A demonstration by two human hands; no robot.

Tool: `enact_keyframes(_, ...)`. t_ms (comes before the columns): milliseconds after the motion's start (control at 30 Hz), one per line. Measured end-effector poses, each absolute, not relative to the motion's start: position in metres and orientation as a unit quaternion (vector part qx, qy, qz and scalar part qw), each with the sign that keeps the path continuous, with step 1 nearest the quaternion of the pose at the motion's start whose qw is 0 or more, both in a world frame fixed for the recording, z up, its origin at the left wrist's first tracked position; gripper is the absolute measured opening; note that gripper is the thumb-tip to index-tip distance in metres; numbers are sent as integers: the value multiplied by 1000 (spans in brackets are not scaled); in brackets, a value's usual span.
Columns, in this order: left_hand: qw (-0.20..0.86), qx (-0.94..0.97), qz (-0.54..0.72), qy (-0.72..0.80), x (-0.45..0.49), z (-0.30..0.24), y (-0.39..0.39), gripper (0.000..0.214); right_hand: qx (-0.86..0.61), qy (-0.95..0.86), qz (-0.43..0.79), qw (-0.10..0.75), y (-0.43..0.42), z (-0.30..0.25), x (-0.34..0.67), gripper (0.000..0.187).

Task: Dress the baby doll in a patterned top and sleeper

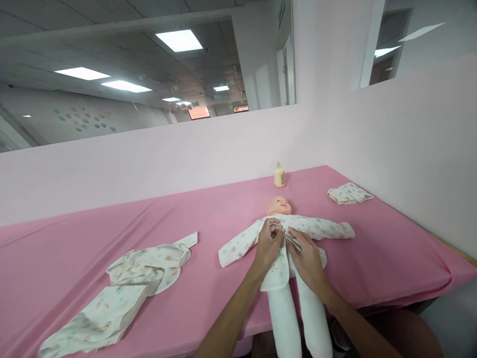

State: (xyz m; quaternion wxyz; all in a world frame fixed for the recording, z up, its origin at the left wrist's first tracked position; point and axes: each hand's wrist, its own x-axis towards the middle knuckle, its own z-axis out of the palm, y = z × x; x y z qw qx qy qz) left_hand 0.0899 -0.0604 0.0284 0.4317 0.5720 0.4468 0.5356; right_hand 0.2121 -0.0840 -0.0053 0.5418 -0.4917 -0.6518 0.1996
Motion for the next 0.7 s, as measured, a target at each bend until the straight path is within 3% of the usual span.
enact_keyframes(367,398,570,530,486,90,30,-56,21,-465,-701,140,522,-84,-9,213,35)
enact_keyframes(467,283,633,491,528,89,31,-79,21,-493,-696,125,508,-90,-14,220,34)
enact_keyframes(567,128,703,433,549,85,23,-109,24,-515,-695,111,490,-98,-20,232,18)
enact_keyframes(700,-50,758,362,541,81,5,-130,17,-518,-690,87,498,-105,-22,241,21)
